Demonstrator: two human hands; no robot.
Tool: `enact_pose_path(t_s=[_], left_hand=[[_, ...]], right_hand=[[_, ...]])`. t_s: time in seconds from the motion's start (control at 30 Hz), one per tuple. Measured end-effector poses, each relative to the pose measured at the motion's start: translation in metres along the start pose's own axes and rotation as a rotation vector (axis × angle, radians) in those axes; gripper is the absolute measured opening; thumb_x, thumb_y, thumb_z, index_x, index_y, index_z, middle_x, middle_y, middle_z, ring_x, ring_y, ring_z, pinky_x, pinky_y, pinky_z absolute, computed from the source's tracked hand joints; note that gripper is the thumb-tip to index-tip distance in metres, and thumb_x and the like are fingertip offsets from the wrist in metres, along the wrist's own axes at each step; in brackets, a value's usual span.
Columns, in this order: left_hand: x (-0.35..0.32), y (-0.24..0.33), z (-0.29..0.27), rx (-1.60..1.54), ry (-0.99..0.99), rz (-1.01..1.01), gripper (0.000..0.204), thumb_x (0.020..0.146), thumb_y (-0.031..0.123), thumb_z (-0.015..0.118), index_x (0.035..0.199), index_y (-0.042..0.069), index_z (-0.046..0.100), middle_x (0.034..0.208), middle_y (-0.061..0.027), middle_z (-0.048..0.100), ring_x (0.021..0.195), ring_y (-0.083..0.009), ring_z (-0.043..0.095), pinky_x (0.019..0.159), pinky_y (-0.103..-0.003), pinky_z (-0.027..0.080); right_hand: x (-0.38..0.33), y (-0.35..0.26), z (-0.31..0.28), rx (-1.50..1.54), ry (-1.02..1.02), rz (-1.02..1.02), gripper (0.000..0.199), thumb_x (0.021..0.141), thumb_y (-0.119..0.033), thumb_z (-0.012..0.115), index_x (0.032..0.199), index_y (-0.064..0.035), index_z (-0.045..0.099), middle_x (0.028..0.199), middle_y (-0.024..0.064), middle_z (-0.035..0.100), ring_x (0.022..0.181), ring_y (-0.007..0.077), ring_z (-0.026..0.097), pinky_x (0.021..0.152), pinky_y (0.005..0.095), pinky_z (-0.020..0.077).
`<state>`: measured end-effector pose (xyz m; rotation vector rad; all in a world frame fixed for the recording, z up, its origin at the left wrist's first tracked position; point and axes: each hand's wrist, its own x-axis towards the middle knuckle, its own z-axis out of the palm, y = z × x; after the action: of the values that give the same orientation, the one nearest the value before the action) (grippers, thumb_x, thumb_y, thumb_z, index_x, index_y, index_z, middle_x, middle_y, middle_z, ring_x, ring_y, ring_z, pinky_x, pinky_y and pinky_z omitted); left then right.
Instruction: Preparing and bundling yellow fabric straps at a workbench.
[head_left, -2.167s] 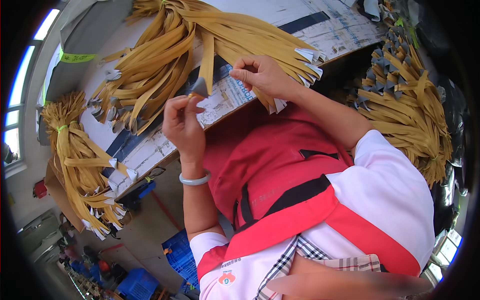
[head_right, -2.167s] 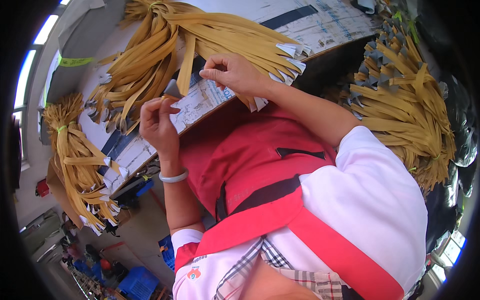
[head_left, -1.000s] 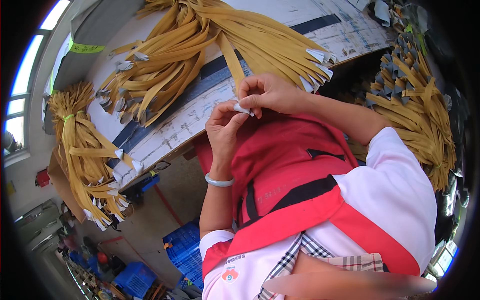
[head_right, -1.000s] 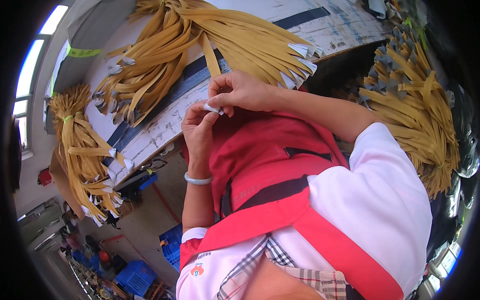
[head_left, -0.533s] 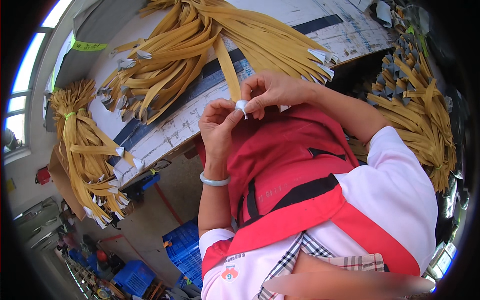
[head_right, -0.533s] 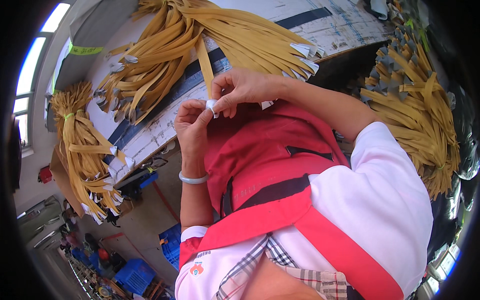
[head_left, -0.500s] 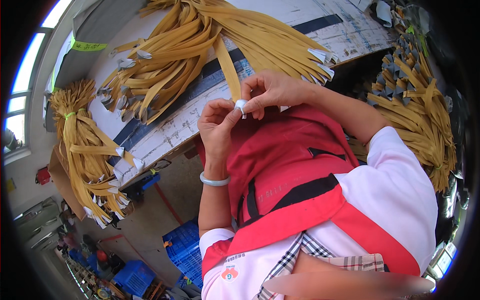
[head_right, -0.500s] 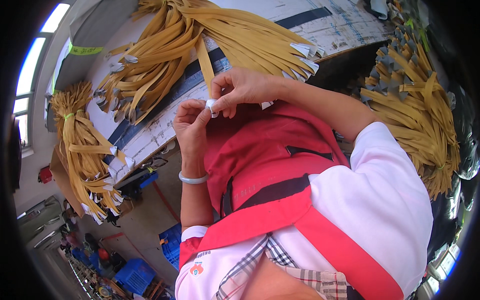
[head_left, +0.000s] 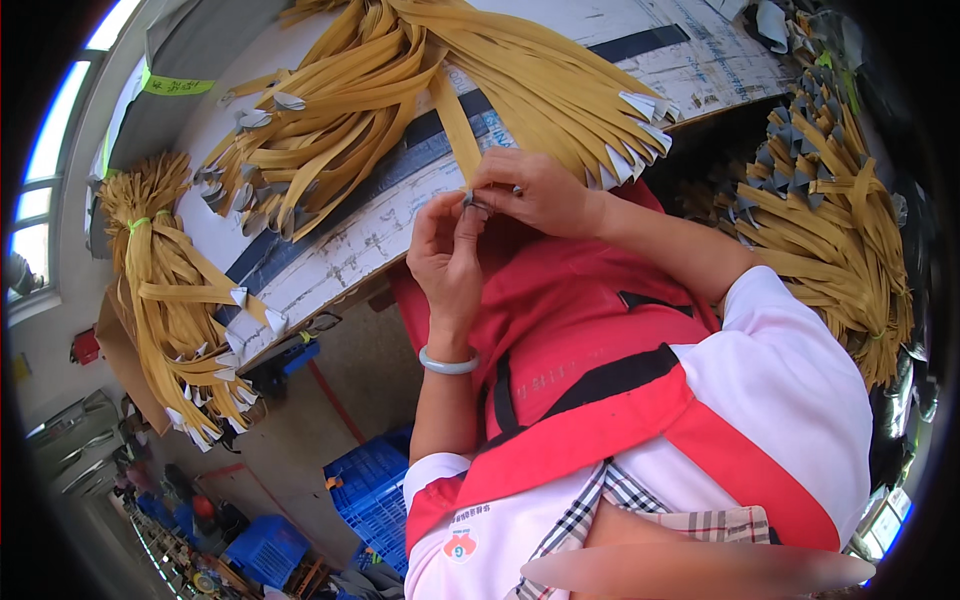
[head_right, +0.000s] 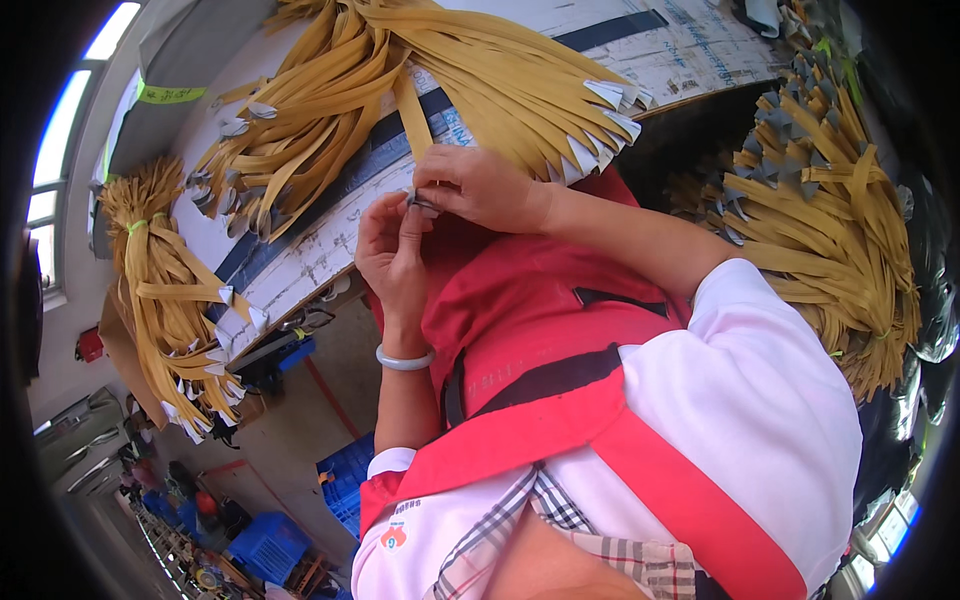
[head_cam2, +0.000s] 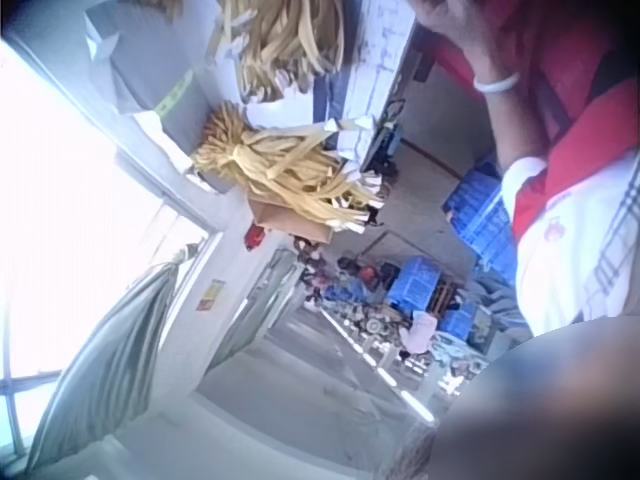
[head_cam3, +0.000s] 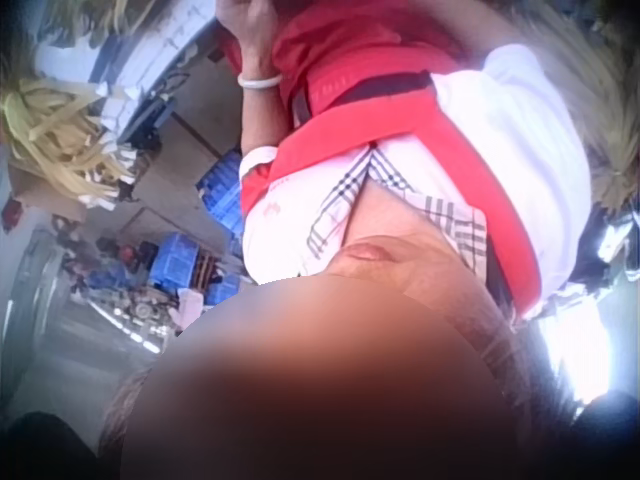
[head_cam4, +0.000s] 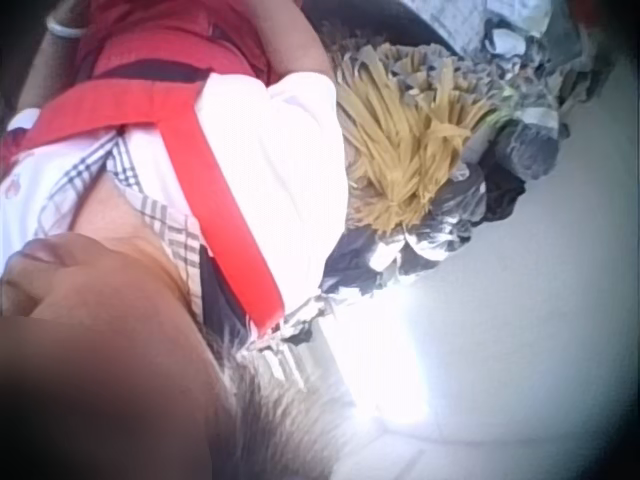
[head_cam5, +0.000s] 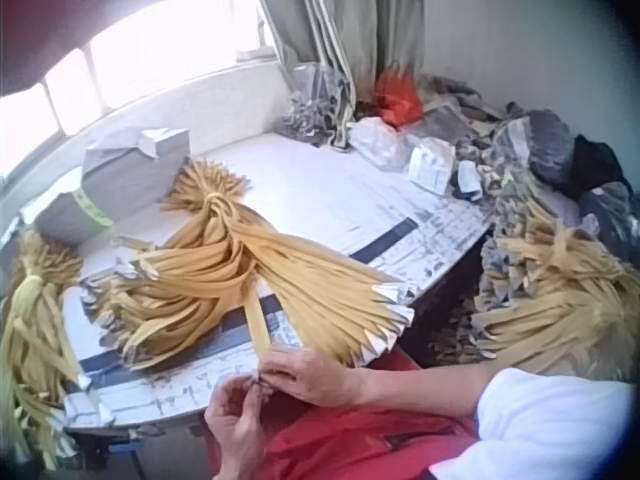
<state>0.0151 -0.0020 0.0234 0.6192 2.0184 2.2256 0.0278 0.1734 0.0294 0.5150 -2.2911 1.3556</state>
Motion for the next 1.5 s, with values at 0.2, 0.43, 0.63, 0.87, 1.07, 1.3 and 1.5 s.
enact_pose_path(t_s=[0.2, 0.43, 0.63, 0.87, 1.07, 1.3, 1.5], left_hand=[[0.021, 0.005, -0.024, -0.008, -0.241, -0.005, 0.016, 0.088, -0.014, 0.058, 0.100, -0.004, 0.066, 0.101, -0.0094, 0.061, 0.079, -0.0131, 0.061, 0.068, -0.023, 0.053], [0.013, 0.002, -0.018, 0.346, -0.255, 0.178, 0.012, 0.082, -0.011, 0.065, 0.087, -0.002, 0.059, 0.080, -0.0107, 0.061, 0.071, -0.0215, 0.061, 0.064, -0.029, 0.049], [0.040, 0.025, -0.053, 0.152, 0.081, 0.125, 0.008, 0.091, -0.007, 0.061, 0.090, 0.000, 0.058, 0.080, -0.0072, 0.063, 0.068, -0.0137, 0.060, 0.059, -0.025, 0.051], [0.061, 0.025, -0.136, 0.035, 0.467, -0.009, 0.015, 0.098, 0.007, 0.059, 0.111, 0.000, 0.061, 0.090, -0.0063, 0.066, 0.079, -0.0138, 0.064, 0.073, -0.026, 0.054], [0.001, -0.030, -0.034, 0.013, -0.163, -0.304, 0.009, 0.095, 0.002, 0.061, 0.103, 0.000, 0.066, 0.089, -0.0016, 0.064, 0.077, -0.0086, 0.060, 0.071, -0.022, 0.050], [-0.016, -0.004, 0.014, -0.189, -0.246, -0.221, 0.020, 0.085, -0.009, 0.066, 0.104, -0.001, 0.065, 0.102, -0.0055, 0.062, 0.092, -0.0118, 0.060, 0.081, -0.023, 0.050], [0.002, -0.001, -0.004, -0.068, -0.261, -0.045, 0.012, 0.082, -0.012, 0.067, 0.091, -0.004, 0.066, 0.102, -0.0070, 0.064, 0.092, -0.0140, 0.061, 0.082, -0.025, 0.049]], right_hand=[[-0.002, -0.009, -0.005, 0.617, -0.061, 0.312, 0.005, 0.093, -0.005, 0.065, 0.096, -0.0018, 0.066, 0.085, 0.0042, 0.060, 0.081, 0.0098, 0.059, 0.071, 0.0228, 0.0488], [-0.003, -0.023, -0.010, 0.231, -0.097, 0.373, 0.018, 0.093, -0.019, 0.068, 0.088, -0.0020, 0.064, 0.078, -0.0008, 0.062, 0.074, 0.0062, 0.056, 0.067, 0.0222, 0.0463], [0.002, -0.003, -0.036, 0.484, -0.037, 0.661, 0.017, 0.095, -0.018, 0.066, 0.087, -0.0043, 0.060, 0.078, -0.0027, 0.057, 0.068, 0.0054, 0.054, 0.061, 0.0210, 0.0437], [-0.051, 0.010, -0.070, -0.435, -0.381, 0.083, 0.010, 0.085, -0.016, 0.068, 0.090, -0.0085, 0.062, 0.089, 0.0052, 0.057, 0.082, 0.0202, 0.056, 0.072, 0.0306, 0.0453], [-0.056, 0.023, -0.058, -1.014, -0.793, -0.296, 0.012, 0.080, -0.021, 0.058, 0.087, -0.0123, 0.062, 0.095, 0.0041, 0.053, 0.098, 0.0185, 0.051, 0.085, 0.0312, 0.0410], [-0.012, -0.010, -0.059, 0.127, -0.633, 0.310, 0.006, 0.088, -0.012, 0.064, 0.089, -0.0071, 0.060, 0.094, 0.0039, 0.055, 0.095, 0.0172, 0.057, 0.082, 0.0291, 0.0457], [0.001, -0.008, -0.048, 0.667, -0.511, 0.681, 0.014, 0.093, -0.016, 0.066, 0.092, -0.0031, 0.060, 0.081, 0.0019, 0.062, 0.073, 0.0083, 0.059, 0.066, 0.0231, 0.0484]])
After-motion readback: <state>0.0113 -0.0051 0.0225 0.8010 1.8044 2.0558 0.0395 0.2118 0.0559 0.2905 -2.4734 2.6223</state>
